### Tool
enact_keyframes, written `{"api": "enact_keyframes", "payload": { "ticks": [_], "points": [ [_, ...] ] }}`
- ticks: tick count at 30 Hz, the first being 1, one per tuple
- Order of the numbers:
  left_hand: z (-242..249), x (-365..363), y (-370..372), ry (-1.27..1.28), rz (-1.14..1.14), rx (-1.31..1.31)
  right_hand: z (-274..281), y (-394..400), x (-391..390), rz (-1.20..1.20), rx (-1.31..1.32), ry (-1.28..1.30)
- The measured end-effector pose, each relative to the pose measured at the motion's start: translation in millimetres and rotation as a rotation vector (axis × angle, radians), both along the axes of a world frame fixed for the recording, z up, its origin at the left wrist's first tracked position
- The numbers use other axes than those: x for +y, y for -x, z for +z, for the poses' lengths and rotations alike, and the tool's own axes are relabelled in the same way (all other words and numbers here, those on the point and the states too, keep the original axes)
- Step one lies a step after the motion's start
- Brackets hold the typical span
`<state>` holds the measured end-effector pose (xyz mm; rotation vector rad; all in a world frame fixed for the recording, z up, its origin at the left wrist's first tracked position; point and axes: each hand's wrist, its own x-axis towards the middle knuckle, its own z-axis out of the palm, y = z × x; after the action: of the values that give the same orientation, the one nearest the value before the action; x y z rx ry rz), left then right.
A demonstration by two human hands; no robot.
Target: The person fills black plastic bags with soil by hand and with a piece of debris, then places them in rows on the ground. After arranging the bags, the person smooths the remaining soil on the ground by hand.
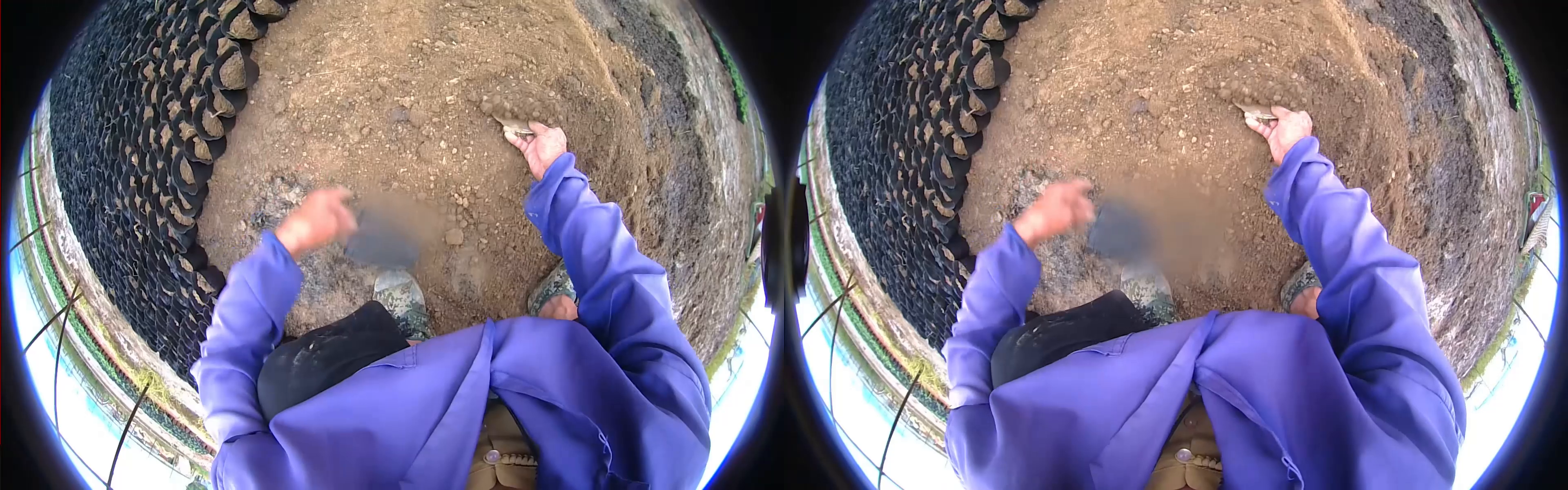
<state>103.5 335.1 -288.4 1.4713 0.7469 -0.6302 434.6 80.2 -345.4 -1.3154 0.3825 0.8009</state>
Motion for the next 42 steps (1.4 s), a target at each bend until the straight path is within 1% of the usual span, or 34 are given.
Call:
{"api": "enact_keyframes", "payload": {
  "ticks": [1,2,3,4,5,6,8,9,10,11,12,13,14,15,16,17,18,19,22,23,26,27,30,31,32,34,35,36,38,39,42],
  "points": [
    [4,-24,10,0.067,0.119,0.105,11,4,2,0.033,-0.038,-0.016],
    [2,-34,18,0.128,0.269,0.157,14,6,0,0.053,-0.023,0.014],
    [0,-43,26,0.182,0.427,0.203,17,7,0,0.074,-0.01,0.043],
    [-7,-44,34,0.227,0.614,0.191,18,8,0,0.095,0.0,0.07],
    [-6,-40,36,0.055,0.556,0.061,20,10,-2,0.19,-0.023,-0.01],
    [-3,-36,37,-0.136,0.497,-0.053,23,15,0,0.186,0.028,-0.015],
    [7,-19,30,-0.941,-0.142,-0.512,30,24,13,0.17,0.109,-0.022],
    [5,-14,23,-0.96,0.028,-0.49,45,31,23,0.283,0.066,-0.075],
    [14,-10,11,-0.993,0.056,-0.49,57,37,35,0.398,0.026,-0.129],
    [29,-8,-2,-1.025,0.084,-0.483,57,40,45,0.418,0.069,-0.248],
    [38,-6,-10,-1.055,0.114,-0.469,58,41,53,0.466,0.053,-0.274],
    [28,-1,-15,-1.041,0.135,-0.505,58,44,62,0.517,0.043,-0.302],
    [6,4,-21,-1.068,0.209,-0.72,64,51,75,0.569,0.033,-0.33],
    [4,6,-31,-1.115,0.184,-0.779,77,58,90,0.572,-0.001,-0.31],
    [3,6,-40,-1.16,0.16,-0.836,91,63,104,0.637,-0.061,-0.264],
    [1,8,-45,-1.18,0.117,-0.817,103,68,117,0.701,-0.122,-0.219],
    [-1,10,-51,-1.195,0.072,-0.798,108,71,129,0.76,-0.183,-0.171],
    [-5,10,-55,-1.205,0.027,-0.779,92,75,136,0.725,-0.222,-0.22],
    [-16,13,-61,-1.268,-0.099,-0.706,61,89,161,0.913,-0.786,0.015],
    [-21,11,-62,-1.132,0.034,-0.652,61,94,167,0.994,-0.985,0.257],
    [-32,13,-60,-1.378,-0.127,-0.694,56,100,173,0.886,-1.126,0.273],
    [-32,14,-61,-1.363,-0.137,-0.676,56,101,172,0.771,-0.992,0.131],
    [-33,12,-63,-1.302,-0.166,-0.586,67,84,153,0.536,-0.325,-0.08],
    [-37,14,-66,-1.278,-0.175,-0.533,74,83,142,0.52,-0.327,-0.117],
    [-40,16,-69,-1.257,-0.183,-0.481,75,80,131,0.514,-0.266,-0.092],
    [-42,23,-71,-1.176,-0.099,-0.518,70,72,110,0.503,-0.147,-0.055],
    [-42,28,-73,-1.139,-0.057,-0.536,62,70,95,0.517,-0.136,0.012],
    [-40,33,-77,-1.125,0.024,-0.538,55,68,84,0.53,-0.128,0.073],
    [-35,39,-86,-1.085,0.18,-0.539,56,67,67,0.569,-0.033,0.074],
    [-35,48,-90,-1.142,0.249,-0.572,57,70,60,0.587,0.019,0.082],
    [-40,99,-113,-1.315,0.432,-0.643,63,83,56,0.451,0.107,0.176]
  ]
}}
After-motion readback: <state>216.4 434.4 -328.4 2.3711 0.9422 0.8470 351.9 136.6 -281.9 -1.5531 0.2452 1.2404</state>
